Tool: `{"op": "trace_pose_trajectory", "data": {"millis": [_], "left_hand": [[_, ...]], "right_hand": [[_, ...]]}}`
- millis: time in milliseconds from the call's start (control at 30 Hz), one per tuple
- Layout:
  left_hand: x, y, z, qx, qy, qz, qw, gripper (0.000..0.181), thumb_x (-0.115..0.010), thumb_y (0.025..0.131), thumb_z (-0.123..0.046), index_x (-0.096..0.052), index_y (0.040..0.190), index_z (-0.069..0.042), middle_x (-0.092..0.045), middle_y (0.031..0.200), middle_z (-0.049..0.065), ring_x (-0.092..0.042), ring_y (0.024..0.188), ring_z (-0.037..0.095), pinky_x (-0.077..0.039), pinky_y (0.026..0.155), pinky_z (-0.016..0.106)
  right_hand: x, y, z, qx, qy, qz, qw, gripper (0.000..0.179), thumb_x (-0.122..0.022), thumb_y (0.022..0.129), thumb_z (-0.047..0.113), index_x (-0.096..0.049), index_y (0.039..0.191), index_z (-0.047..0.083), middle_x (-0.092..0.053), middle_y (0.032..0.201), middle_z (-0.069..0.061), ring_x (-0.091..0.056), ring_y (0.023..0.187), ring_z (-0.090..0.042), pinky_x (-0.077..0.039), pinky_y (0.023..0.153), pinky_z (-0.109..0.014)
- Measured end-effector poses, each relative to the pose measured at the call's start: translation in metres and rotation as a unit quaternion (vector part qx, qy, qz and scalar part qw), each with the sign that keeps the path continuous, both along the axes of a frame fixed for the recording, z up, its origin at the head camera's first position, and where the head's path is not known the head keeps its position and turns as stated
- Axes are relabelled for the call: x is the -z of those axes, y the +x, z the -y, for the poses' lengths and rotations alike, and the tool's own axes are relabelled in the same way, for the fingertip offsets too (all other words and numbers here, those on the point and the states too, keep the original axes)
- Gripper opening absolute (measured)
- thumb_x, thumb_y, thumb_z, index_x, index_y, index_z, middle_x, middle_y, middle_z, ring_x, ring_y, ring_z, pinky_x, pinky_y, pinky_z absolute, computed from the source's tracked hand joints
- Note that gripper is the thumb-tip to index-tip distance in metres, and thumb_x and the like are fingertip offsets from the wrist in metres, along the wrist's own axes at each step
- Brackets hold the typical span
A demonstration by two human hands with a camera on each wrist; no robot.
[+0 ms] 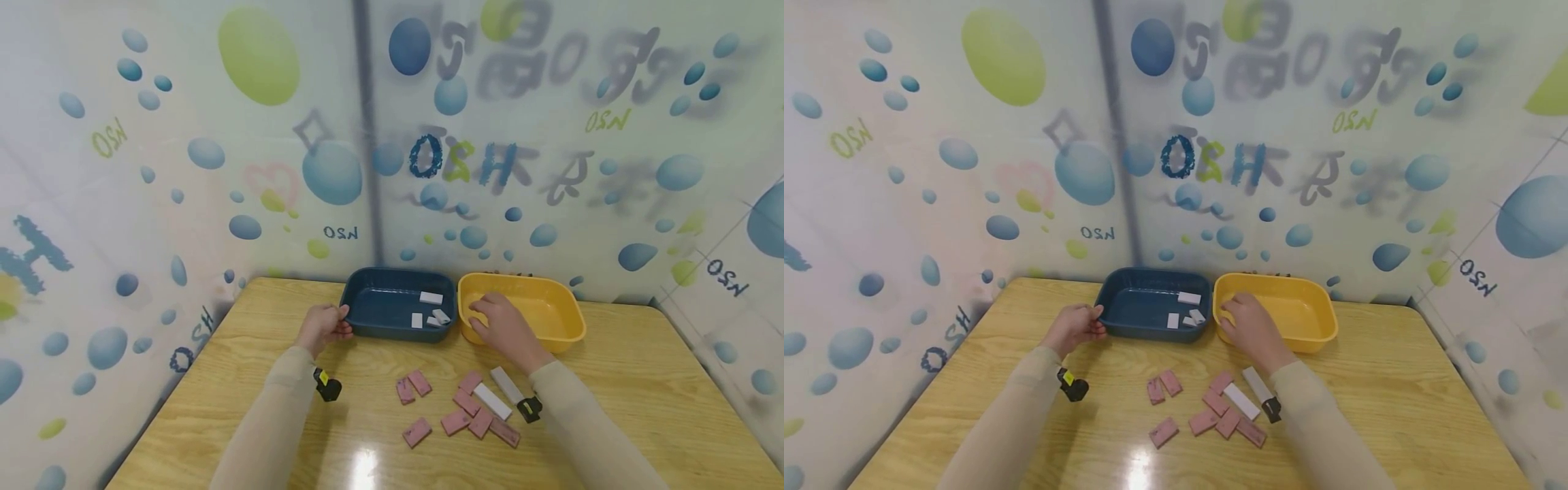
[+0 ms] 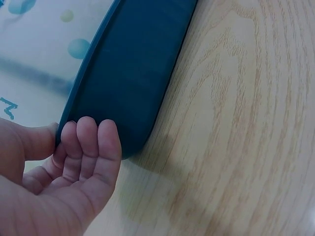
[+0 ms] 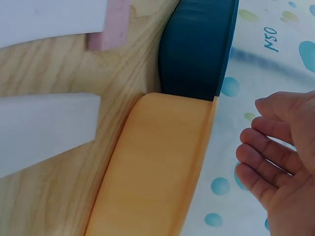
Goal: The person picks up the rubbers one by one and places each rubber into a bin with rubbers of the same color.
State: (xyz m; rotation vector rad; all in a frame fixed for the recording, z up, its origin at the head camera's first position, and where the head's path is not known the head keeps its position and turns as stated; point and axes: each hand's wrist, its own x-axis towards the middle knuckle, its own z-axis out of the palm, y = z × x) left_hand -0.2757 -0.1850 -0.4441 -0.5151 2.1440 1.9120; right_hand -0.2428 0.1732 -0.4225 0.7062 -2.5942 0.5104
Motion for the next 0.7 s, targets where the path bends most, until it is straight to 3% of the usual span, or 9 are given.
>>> {"op": "trace_pose_trajectory", "data": {"millis": [700], "left_hand": [[-0.001, 0.001, -0.001, 0.002, -0.002, -0.005, 1.0000, 0.022, -0.051, 0.109, -0.013, -0.055, 0.110, 0.008, -0.056, 0.078, 0.008, -0.061, 0.070, 0.019, -0.061, 0.079, 0.036]], "right_hand": [[0.004, 0.026, -0.029, 0.020, -0.021, -0.003, 0.9996, 0.019, -0.078, 0.088, 0.005, -0.074, 0.105, -0.004, -0.069, 0.099, -0.015, -0.063, 0.096, -0.033, -0.057, 0.085, -0.049]]}}
